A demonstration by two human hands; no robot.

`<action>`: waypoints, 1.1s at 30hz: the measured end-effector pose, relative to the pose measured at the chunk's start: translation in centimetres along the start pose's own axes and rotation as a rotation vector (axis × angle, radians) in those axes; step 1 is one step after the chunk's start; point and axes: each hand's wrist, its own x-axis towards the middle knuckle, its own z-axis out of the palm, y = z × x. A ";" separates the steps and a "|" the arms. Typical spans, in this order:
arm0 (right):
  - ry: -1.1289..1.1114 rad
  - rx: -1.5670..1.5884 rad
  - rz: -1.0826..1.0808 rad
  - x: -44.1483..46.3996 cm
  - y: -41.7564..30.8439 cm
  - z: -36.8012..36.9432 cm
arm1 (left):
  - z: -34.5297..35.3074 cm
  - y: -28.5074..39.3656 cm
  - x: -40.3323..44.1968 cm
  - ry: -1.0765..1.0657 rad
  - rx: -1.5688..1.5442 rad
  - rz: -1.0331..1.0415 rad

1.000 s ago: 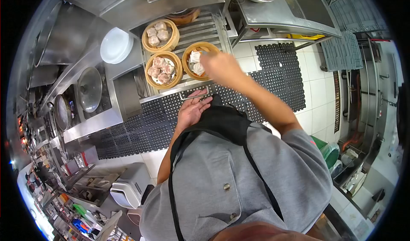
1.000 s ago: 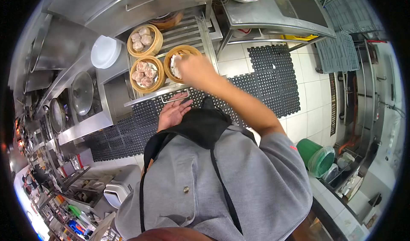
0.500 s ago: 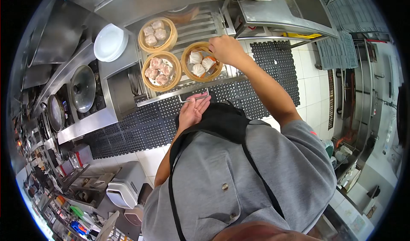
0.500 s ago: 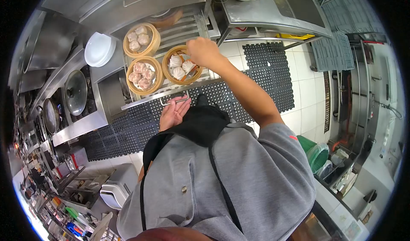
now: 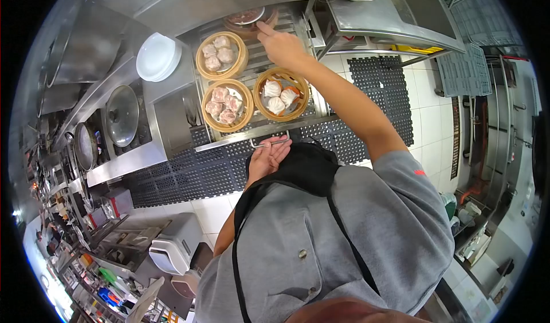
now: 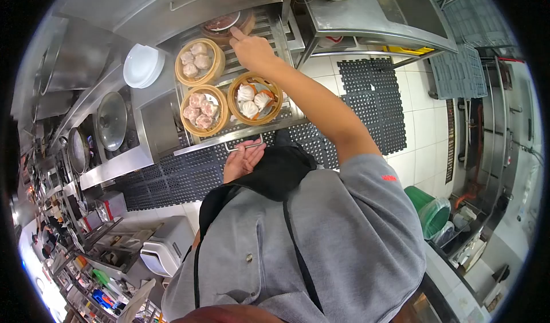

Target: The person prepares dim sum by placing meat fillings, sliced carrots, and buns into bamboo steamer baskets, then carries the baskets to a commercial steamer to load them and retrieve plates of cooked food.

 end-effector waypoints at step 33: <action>0.392 1.092 1.206 5.4 3.2 3.7 | -2.1 0.8 0.2 -0.185 -0.037 -0.137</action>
